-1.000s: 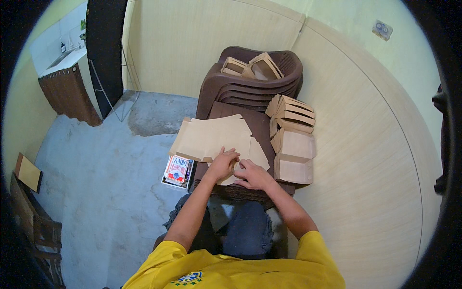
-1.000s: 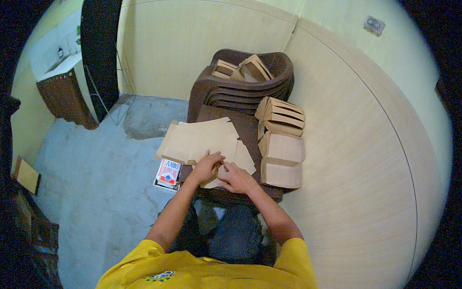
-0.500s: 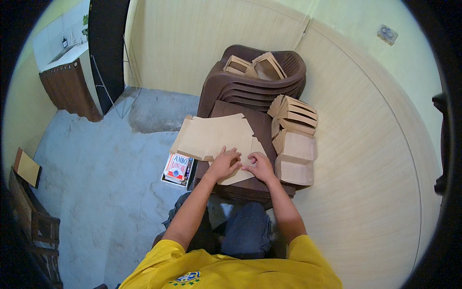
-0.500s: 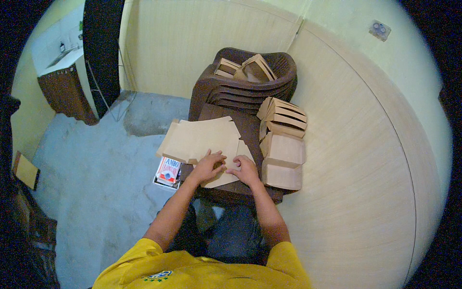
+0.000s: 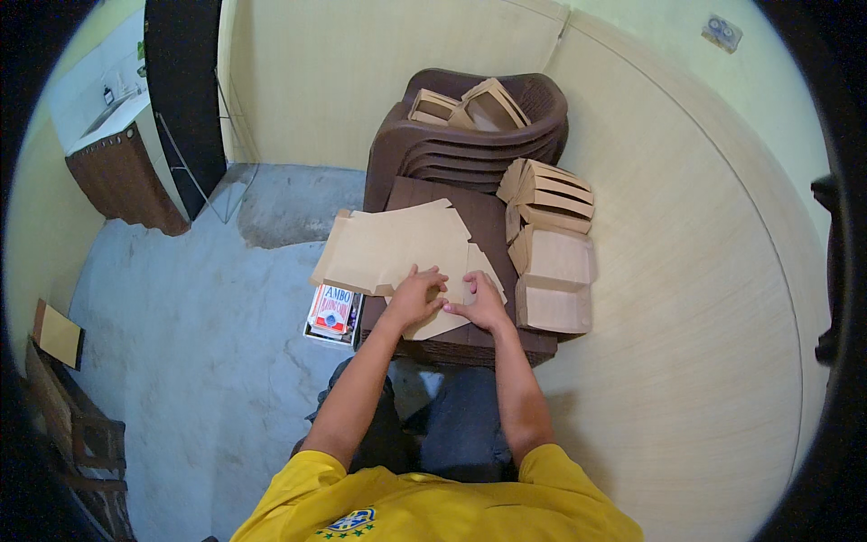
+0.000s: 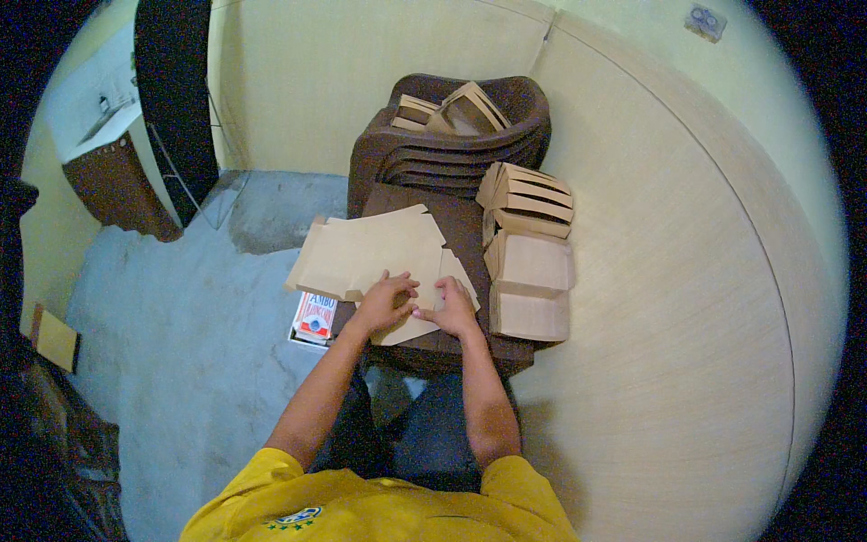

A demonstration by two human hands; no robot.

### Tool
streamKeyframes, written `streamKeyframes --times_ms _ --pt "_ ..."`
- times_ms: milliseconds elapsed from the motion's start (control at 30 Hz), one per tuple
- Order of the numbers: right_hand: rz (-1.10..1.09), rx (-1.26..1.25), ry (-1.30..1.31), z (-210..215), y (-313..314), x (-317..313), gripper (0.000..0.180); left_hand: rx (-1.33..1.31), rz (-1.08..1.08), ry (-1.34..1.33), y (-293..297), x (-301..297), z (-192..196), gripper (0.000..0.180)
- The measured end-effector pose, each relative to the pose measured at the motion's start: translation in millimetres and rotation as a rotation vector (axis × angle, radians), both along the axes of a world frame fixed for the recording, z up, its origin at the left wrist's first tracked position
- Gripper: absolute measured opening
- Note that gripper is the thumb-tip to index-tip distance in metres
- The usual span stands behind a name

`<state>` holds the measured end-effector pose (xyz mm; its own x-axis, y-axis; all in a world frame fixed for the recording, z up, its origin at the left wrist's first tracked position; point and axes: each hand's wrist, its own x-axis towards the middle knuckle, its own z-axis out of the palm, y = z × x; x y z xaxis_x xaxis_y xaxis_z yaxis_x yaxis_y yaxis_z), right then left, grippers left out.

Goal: The person folds flat cardboard pieces into small rectangular boxes by hand. They fold the side flaps, tuck tabs into slots, and stack the completed boxes on a nearby chair. The process is repeated for multiple units.

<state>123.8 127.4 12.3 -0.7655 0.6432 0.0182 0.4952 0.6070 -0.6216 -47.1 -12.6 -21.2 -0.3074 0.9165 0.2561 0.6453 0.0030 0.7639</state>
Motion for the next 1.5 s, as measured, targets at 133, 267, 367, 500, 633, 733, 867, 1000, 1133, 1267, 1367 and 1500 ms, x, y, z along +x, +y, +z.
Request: streamKeyframes --times_ms 133,267,367,500,633,733,867,1000,1133,1267,1367,1500 --pt "0.072 -0.117 0.072 -0.5 3.0 3.0 0.069 0.051 -0.003 0.031 -3.8 0.4 2.3 0.044" --pt "0.195 -0.187 0.19 -13.4 19.8 24.9 0.054 0.126 0.08 0.025 -2.1 2.3 -3.8 0.045" --pt "0.146 -0.267 0.307 -30.4 26.6 28.3 0.049 0.274 0.205 0.154 8.2 0.5 -6.2 0.043" --pt "-0.287 -0.277 0.485 -43.7 18.5 18.1 0.045 -0.069 0.208 -0.118 14.4 -14.2 11.6 0.044" --pt "-0.202 0.296 0.263 -31.8 -4.7 11.5 0.055 -0.37 0.147 0.03 4.3 -12.8 40.4 0.029" --pt "-0.194 0.244 0.081 -8.6 -22.0 10.4 0.059 -0.345 0.142 0.387 1.0 11.5 49.1 0.02" --pt "-0.363 0.203 -0.129 16.4 -48.3 7.6 0.063 -0.315 0.276 0.545 13.5 51.8 40.2 0.027" --pt "-0.425 0.165 -0.167 21.3 -52.4 5.5 0.06 -0.115 0.289 0.402 3.1 57.5 22.4 0.034" --pt "-0.443 -0.055 0.114 3.0 -46.5 8.7 0.046 0.008 0.294 0.403 -10.6 54.0 10.4 0.039" --pt "-0.292 0.054 0.379 -20.6 -57.1 15.3 0.042 0.057 0.309 0.272 -7.1 54.1 5.3 0.031" --pt "-0.128 0.194 0.388 -24.6 -75.0 26.1 0.052 0.12 0.271 0.154 -6.6 46.1 3.8 0.026" --pt "0.117 0.287 0.29 -14.3 -101.3 50.5 0.074 0.158 0.209 0.061 -10.3 36.7 4.6 0.028"
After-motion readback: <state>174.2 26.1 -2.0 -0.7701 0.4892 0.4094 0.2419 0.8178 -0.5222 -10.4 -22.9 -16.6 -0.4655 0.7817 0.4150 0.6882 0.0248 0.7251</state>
